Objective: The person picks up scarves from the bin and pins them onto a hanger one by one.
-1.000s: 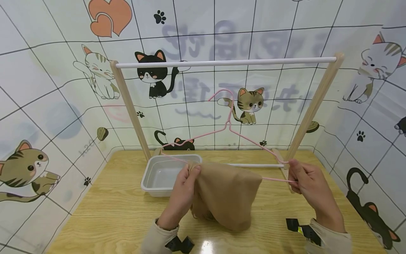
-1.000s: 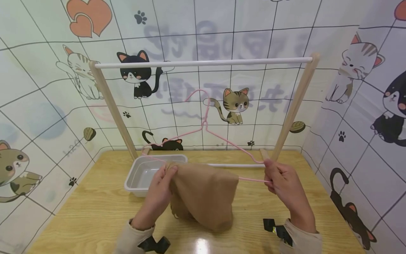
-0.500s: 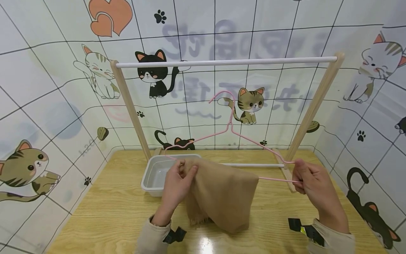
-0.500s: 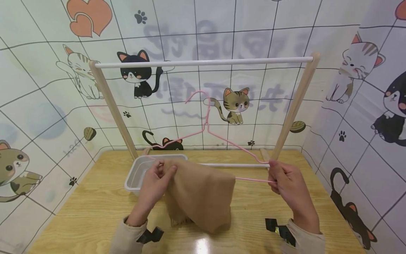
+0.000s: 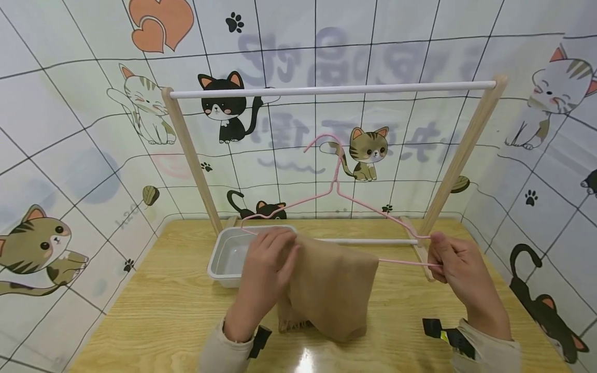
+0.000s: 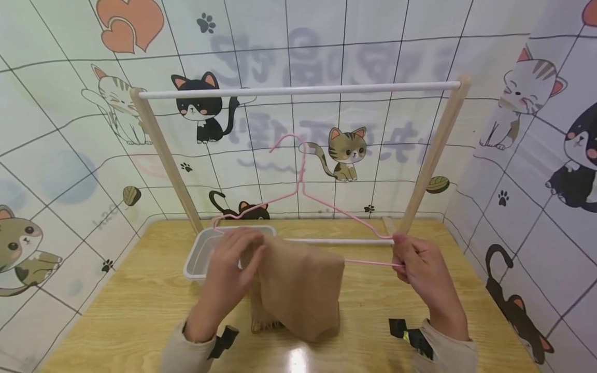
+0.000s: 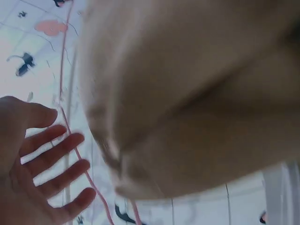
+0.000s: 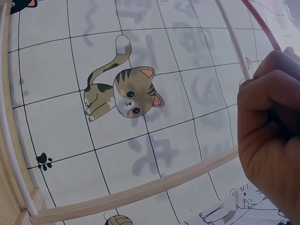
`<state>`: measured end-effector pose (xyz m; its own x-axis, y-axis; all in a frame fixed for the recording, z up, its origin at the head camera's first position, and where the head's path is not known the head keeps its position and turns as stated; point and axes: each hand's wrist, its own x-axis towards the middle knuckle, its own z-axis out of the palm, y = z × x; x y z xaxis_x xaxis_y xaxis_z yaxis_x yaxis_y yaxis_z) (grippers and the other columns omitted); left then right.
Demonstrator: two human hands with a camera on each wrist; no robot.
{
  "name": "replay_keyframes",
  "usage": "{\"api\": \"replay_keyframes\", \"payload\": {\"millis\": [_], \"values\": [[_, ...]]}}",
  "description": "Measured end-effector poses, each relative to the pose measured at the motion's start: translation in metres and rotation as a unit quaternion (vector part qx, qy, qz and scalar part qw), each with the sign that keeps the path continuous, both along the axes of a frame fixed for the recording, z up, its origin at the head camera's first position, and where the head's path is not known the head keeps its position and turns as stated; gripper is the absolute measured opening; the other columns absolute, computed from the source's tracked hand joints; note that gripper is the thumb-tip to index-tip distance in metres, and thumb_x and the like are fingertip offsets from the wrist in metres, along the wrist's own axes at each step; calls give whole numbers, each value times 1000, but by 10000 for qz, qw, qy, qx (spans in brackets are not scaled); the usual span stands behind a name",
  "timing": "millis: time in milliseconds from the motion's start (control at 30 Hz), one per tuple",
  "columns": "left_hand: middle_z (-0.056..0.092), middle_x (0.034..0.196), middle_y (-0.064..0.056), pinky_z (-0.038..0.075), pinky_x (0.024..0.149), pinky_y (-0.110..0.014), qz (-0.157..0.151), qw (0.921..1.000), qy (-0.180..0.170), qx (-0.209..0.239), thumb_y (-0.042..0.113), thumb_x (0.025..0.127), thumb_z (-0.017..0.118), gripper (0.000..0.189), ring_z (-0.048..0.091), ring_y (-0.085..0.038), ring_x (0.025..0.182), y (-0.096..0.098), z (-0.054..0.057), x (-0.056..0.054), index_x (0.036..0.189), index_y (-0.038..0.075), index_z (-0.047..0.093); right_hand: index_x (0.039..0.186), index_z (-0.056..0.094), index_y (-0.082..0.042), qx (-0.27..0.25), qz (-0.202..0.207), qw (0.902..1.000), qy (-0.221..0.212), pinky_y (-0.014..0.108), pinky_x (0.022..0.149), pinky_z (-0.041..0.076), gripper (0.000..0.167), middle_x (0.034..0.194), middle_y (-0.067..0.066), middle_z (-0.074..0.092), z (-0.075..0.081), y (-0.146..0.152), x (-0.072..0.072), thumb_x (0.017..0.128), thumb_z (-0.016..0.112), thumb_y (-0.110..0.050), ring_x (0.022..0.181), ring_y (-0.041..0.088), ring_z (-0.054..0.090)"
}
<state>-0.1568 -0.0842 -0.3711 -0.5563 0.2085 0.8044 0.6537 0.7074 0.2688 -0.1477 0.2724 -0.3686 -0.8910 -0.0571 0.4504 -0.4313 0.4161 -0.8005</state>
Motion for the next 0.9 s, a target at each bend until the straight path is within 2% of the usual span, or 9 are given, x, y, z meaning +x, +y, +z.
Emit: {"api": "replay_keyframes", "payload": {"millis": [67, 133, 233, 333, 400, 500, 667, 767, 900], "values": [[74, 113, -3, 46, 105, -43, -339, 9987, 194, -320, 13, 94, 72, 17, 64, -25, 117, 9, 4, 1, 110, 9, 76, 62, 41, -4, -10, -3, 10000, -13, 33, 39, 32, 52, 49, 3, 43, 1, 0, 0, 112, 36, -16, 39, 19, 37], [75, 113, 0, 44, 107, -45, -515, 9965, 312, -586, 14, 94, 72, 17, 64, -24, 119, 19, 8, 1, 110, 11, 77, 62, 41, -4, -18, 38, 10000, -16, 33, 38, 32, 52, 49, 3, 42, 1, -1, 0, 112, 35, -15, 39, 19, 37], [75, 114, 4, 43, 108, -50, -618, 9944, 238, -825, 19, 95, 72, 17, 64, -20, 119, 35, 10, 4, 111, 16, 78, 62, 41, -5, -21, 122, 9999, 8, 32, 38, 32, 51, 49, 3, 42, 0, -1, -1, 112, 35, -13, 39, 20, 37], [74, 118, 5, 41, 110, -53, -661, 9917, -29, -1105, 26, 97, 71, 21, 63, -18, 119, 50, 10, 5, 116, 20, 77, 62, 41, -5, 4, 126, 9999, 27, 32, 38, 32, 51, 49, 3, 42, -1, -1, -1, 112, 35, -13, 39, 19, 37], [73, 118, 6, 42, 109, -49, -710, 9886, -163, -1318, 30, 99, 69, 23, 64, -16, 118, 58, 8, 4, 118, 20, 76, 62, 41, -5, 13, 113, 9999, 35, 32, 38, 32, 51, 49, 3, 42, -1, -1, -1, 112, 35, -14, 39, 19, 37], [73, 118, 6, 46, 106, -41, -769, 9820, -105, -1724, 34, 101, 65, 26, 66, -14, 113, 68, 3, 1, 121, 19, 74, 63, 42, -5, 21, 152, 9999, 25, 32, 39, 33, 51, 49, 3, 42, -1, -1, 0, 112, 35, -17, 39, 19, 38], [73, 115, 8, 48, 98, -32, -694, 9701, 133, -2324, 36, 101, 64, 27, 66, -10, 111, 75, -2, 0, 121, 19, 73, 64, 42, -6, 40, 315, 9995, 43, 33, 39, 35, 49, 49, 4, 42, 0, -1, 0, 112, 34, -15, 40, 20, 39], [73, 112, 9, 49, 94, -30, -569, 9677, 204, -2448, 34, 101, 65, 25, 66, -9, 109, 75, -3, 0, 119, 19, 74, 64, 41, -6, -6, 359, 9993, 61, 33, 40, 35, 49, 50, 4, 42, 0, -2, 1, 112, 34, -13, 40, 19, 39], [74, 104, 12, 50, 90, -29, -503, 9686, 334, -2411, 31, 100, 67, 18, 68, -7, 102, 75, -4, -2, 112, 22, 77, 64, 39, -5, -133, 430, 9990, 57, 34, 40, 34, 48, 51, 4, 40, -2, -3, 1, 112, 33, -12, 41, 20, 38]]}}
